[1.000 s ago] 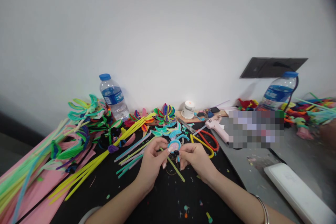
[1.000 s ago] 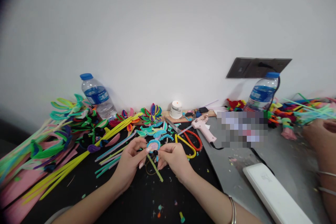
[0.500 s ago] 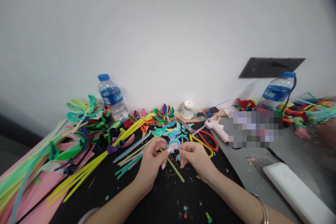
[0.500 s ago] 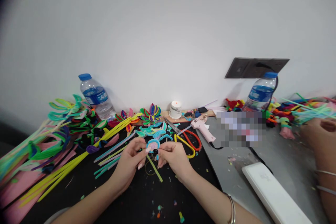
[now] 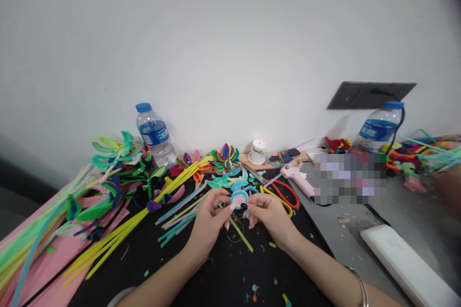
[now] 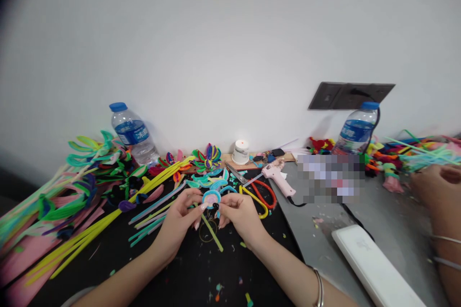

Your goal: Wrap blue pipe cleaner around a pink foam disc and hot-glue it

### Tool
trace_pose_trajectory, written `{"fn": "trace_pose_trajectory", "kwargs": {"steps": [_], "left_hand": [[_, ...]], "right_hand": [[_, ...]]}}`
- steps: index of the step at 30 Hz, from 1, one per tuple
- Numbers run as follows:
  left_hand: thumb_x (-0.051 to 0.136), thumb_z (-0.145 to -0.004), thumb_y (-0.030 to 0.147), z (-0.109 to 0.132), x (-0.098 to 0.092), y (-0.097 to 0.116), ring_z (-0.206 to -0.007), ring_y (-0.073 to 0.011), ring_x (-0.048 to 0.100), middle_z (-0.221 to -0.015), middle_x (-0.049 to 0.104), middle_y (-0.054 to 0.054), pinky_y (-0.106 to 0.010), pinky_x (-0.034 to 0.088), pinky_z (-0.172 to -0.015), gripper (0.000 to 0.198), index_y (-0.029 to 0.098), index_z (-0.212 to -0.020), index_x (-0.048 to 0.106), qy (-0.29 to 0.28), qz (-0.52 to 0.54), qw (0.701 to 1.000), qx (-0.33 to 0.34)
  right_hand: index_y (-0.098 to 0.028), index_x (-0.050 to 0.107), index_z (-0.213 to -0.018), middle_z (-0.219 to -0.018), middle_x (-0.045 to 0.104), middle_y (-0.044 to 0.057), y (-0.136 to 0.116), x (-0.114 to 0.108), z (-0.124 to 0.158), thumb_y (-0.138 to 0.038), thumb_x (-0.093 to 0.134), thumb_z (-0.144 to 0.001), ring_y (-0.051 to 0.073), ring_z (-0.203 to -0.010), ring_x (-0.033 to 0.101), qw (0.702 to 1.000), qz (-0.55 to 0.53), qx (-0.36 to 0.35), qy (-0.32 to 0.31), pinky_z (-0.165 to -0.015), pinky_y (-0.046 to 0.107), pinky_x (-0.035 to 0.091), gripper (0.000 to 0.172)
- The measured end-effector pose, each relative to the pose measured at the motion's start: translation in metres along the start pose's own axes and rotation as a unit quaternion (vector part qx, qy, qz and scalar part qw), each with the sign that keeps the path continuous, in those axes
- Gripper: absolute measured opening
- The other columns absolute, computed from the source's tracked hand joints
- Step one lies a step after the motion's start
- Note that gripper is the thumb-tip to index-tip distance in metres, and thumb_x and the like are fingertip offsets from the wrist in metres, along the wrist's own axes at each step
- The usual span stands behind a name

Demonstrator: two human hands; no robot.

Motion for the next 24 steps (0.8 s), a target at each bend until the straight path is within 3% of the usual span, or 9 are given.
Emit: {"fn": "trace_pose_trajectory", "kwargs": {"steps": [8, 16, 24], "left_hand": [[0.065, -0.070, 0.031, -0.004, -0.008, -0.001, -0.052, -0.0078, 0.052, -0.077, 0.058, 0.001, -0.019, 0.040, -0.048, 0.023, 0.017, -0.086, 0.055, 0.029, -0.010, 1.000, 0.001], [0.066, -0.070, 0.029, -0.007, -0.014, 0.000, -0.062, -0.0114, 0.058, -0.082, 0.063, -0.002, -0.022, 0.046, -0.059, 0.024, 0.017, -0.088, 0.056, 0.055, -0.004, 0.998, 0.014], [0.059, -0.078, 0.031, -0.006, -0.012, 0.001, -0.095, -0.0217, 0.063, -0.102, 0.068, -0.010, -0.033, 0.047, -0.083, 0.025, 0.017, -0.098, 0.054, 0.033, 0.015, 0.999, -0.005]], "right_hand": [[-0.014, 0.059, -0.066, -0.044, 0.058, -0.003, -0.005, -0.006, -0.002, -0.043, 0.071, -0.061, 0.010, -0.037, 0.052, 0.999, 0.021, -0.010, 0.026, -0.042, 0.021, 0.044, 0.031], [-0.014, 0.059, -0.067, -0.044, 0.059, -0.003, -0.007, -0.012, -0.004, -0.039, 0.072, -0.062, 0.009, -0.037, 0.052, 0.999, 0.016, -0.026, 0.044, -0.042, 0.020, 0.043, 0.028], [-0.013, 0.058, -0.066, -0.043, 0.058, -0.003, -0.010, -0.015, -0.003, -0.033, 0.070, -0.065, 0.008, -0.036, 0.052, 0.998, 0.013, -0.038, 0.048, -0.041, 0.019, 0.042, 0.023]]}}
Point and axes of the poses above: each hand's wrist, its own z-axis away from the middle knuckle, its own x-axis out of the palm, y = z × x, the point moved 5 cm from there along -z, towards the middle knuckle
